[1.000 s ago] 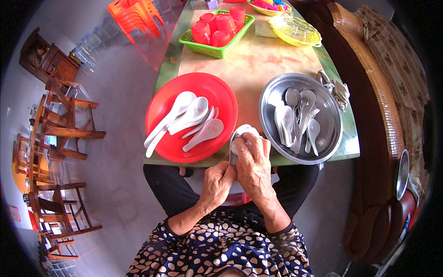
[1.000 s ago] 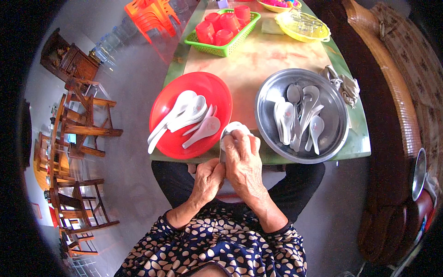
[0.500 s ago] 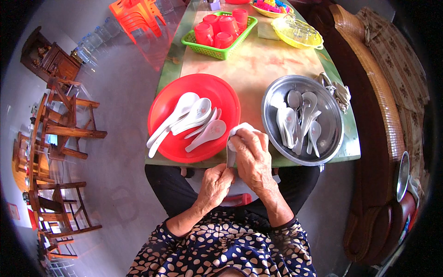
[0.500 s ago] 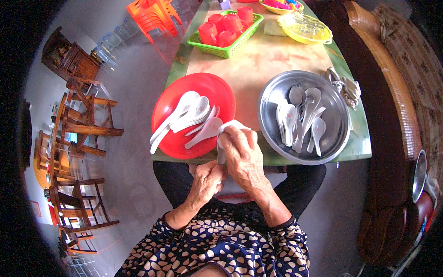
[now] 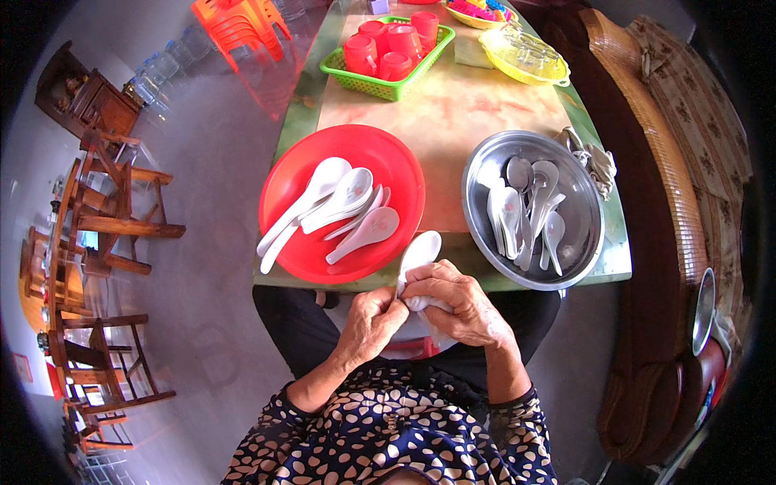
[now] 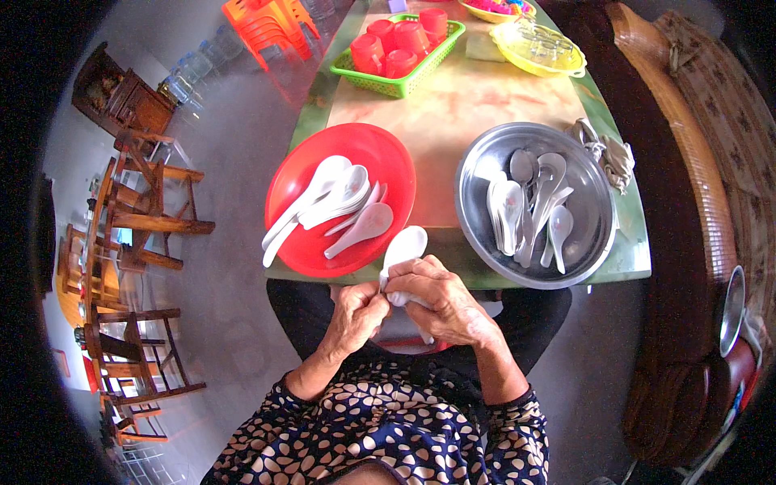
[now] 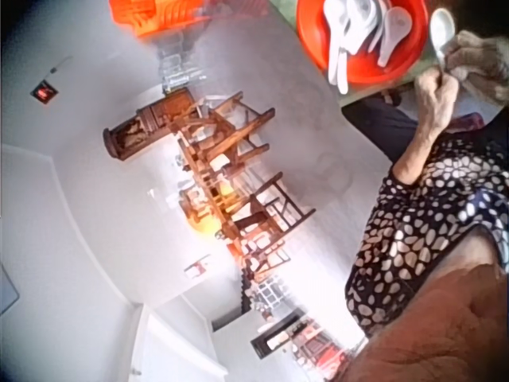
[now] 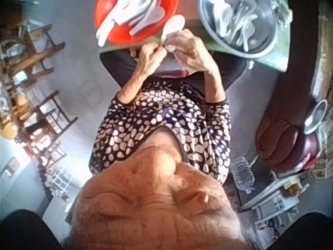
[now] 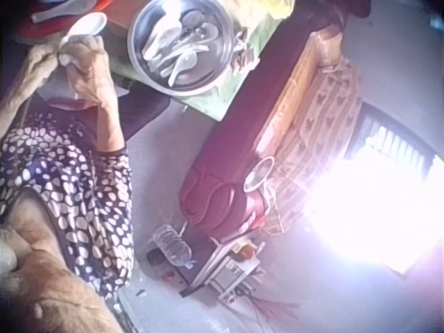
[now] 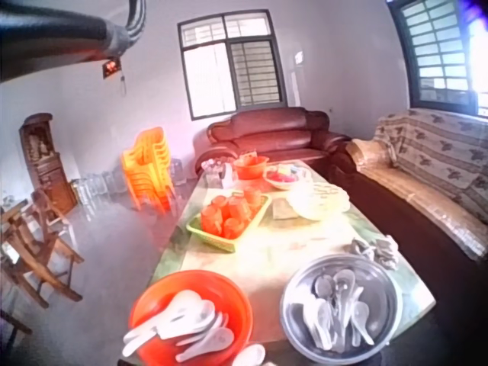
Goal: The person sits at a table and wipes white ceramic spoons with a white cloth. They pick up spoons from a metal bowl, dry them thoroughly, and place them into a red plastic bowl. The process is repeated for multiple spoons.
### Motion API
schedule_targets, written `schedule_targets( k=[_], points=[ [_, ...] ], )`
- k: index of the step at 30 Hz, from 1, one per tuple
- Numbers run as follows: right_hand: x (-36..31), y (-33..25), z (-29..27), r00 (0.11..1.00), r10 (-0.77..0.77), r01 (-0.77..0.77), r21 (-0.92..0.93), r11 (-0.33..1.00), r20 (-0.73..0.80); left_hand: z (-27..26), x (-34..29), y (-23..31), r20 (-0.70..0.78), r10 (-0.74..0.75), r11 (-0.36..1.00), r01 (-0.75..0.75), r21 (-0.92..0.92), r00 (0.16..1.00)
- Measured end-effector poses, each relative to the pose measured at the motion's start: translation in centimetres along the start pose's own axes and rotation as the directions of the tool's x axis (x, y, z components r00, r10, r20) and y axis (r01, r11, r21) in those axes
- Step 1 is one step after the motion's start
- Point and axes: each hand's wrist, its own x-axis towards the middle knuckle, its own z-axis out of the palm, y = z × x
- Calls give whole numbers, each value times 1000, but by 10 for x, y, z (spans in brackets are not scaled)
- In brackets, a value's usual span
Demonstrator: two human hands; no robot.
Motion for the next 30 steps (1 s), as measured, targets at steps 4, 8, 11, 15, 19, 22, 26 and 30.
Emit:
schedule_targets(
  k=[4, 8, 11, 15, 19, 22, 26, 30],
  points=[
    [-1, -4, 5, 989, -62, 31, -221, 975, -132, -2, 3, 2, 35, 31, 997, -33, 76, 999],
    [8, -4, 18, 926, -122, -60, -457, 887, -358, 0, 3, -1, 53, -35, 998, 32, 61, 998],
    [11, 2, 27, 860, -166, -122, -509, 852, -483, 4, -1, 0, 97, -136, 987, 143, -67, 986],
    [16, 12, 26, 786, -119, -120, -338, 934, -607, 4, -4, 0, 174, -211, 956, 240, -168, 962],
    [17, 14, 26, 782, -94, -61, -225, 972, -616, 9, -5, -3, 159, -147, 937, 189, -294, 976],
    [17, 3, 34, 735, -229, -53, -390, 919, -639, 14, 0, -1, 60, -152, 935, 163, -316, 987],
    [12, -8, 32, 736, -74, -24, -135, 991, -672, 17, 6, 6, -105, -154, 911, 100, -399, 982],
    [-7, -3, 32, 615, 269, -21, 326, 945, -742, 4, 5, 10, 85, -276, 772, 274, -573, 957]
  ],
)
